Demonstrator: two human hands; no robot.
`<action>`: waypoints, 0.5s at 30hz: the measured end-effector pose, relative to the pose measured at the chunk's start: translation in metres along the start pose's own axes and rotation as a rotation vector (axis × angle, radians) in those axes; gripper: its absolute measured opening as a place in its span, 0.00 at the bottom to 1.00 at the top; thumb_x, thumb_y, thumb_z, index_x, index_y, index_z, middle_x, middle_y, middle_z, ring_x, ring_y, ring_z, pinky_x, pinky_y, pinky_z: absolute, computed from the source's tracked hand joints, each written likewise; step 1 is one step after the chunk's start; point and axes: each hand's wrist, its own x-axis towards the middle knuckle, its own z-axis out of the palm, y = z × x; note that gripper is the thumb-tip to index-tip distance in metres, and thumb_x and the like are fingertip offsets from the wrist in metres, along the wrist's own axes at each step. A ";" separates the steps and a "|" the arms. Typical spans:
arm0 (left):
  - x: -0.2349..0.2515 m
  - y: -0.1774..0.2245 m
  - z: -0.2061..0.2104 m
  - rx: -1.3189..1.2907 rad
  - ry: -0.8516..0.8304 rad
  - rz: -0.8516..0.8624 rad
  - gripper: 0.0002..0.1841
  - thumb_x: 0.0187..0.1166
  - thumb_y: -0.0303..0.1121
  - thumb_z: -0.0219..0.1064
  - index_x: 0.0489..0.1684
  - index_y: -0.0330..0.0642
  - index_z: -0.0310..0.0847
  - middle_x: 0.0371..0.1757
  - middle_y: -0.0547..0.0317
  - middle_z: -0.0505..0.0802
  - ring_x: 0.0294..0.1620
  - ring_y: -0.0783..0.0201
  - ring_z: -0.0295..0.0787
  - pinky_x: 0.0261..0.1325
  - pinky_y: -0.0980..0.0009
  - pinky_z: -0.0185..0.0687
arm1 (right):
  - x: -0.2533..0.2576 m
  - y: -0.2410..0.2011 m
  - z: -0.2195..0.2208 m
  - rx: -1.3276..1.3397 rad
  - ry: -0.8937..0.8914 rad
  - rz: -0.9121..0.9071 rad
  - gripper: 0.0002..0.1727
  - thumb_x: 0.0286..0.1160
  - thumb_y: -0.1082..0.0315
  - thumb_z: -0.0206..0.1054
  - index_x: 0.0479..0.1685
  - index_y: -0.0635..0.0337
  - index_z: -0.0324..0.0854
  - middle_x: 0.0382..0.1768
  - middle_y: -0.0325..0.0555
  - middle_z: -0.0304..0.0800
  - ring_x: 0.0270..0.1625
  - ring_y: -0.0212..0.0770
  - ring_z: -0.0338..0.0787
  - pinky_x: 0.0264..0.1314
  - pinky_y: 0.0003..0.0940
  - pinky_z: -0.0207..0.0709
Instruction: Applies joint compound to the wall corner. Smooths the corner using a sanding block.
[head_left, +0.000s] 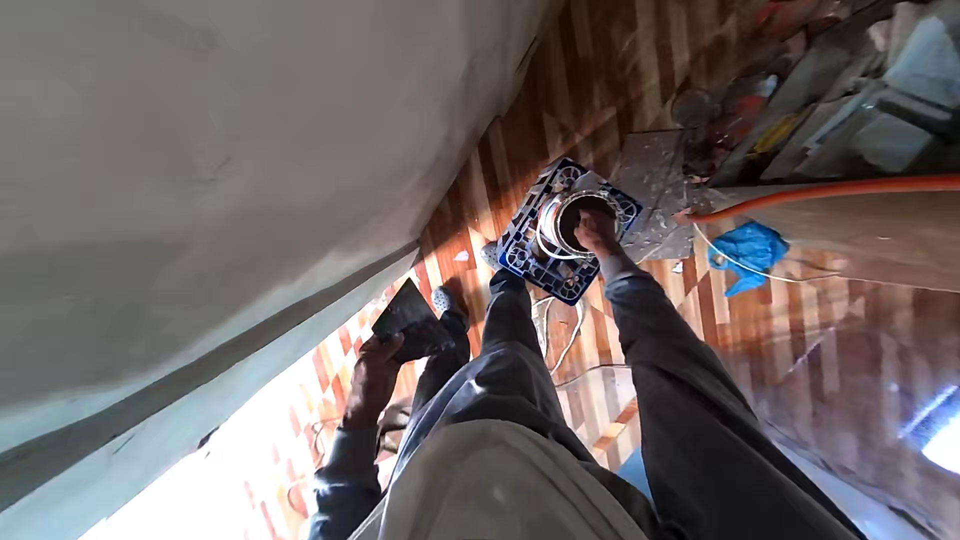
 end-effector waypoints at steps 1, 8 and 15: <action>0.009 0.003 0.001 0.048 -0.021 0.002 0.15 0.81 0.25 0.57 0.62 0.30 0.76 0.50 0.46 0.93 0.50 0.54 0.93 0.55 0.53 0.92 | -0.016 -0.003 -0.003 0.070 0.066 0.011 0.25 0.75 0.67 0.67 0.71 0.69 0.79 0.68 0.71 0.83 0.73 0.71 0.81 0.73 0.73 0.69; 0.092 0.002 0.049 0.269 -0.202 0.008 0.21 0.87 0.30 0.61 0.75 0.32 0.68 0.55 0.42 0.92 0.45 0.49 0.95 0.45 0.52 0.95 | -0.123 -0.013 -0.020 0.323 0.471 0.184 0.23 0.87 0.63 0.53 0.78 0.56 0.78 0.60 0.65 0.90 0.62 0.68 0.89 0.62 0.70 0.78; 0.127 -0.019 0.183 0.406 -0.431 0.019 0.22 0.82 0.23 0.63 0.74 0.30 0.69 0.62 0.40 0.87 0.53 0.53 0.91 0.50 0.55 0.93 | -0.204 -0.012 -0.050 0.594 0.785 0.017 0.20 0.85 0.70 0.56 0.71 0.61 0.83 0.56 0.60 0.93 0.56 0.57 0.93 0.65 0.58 0.82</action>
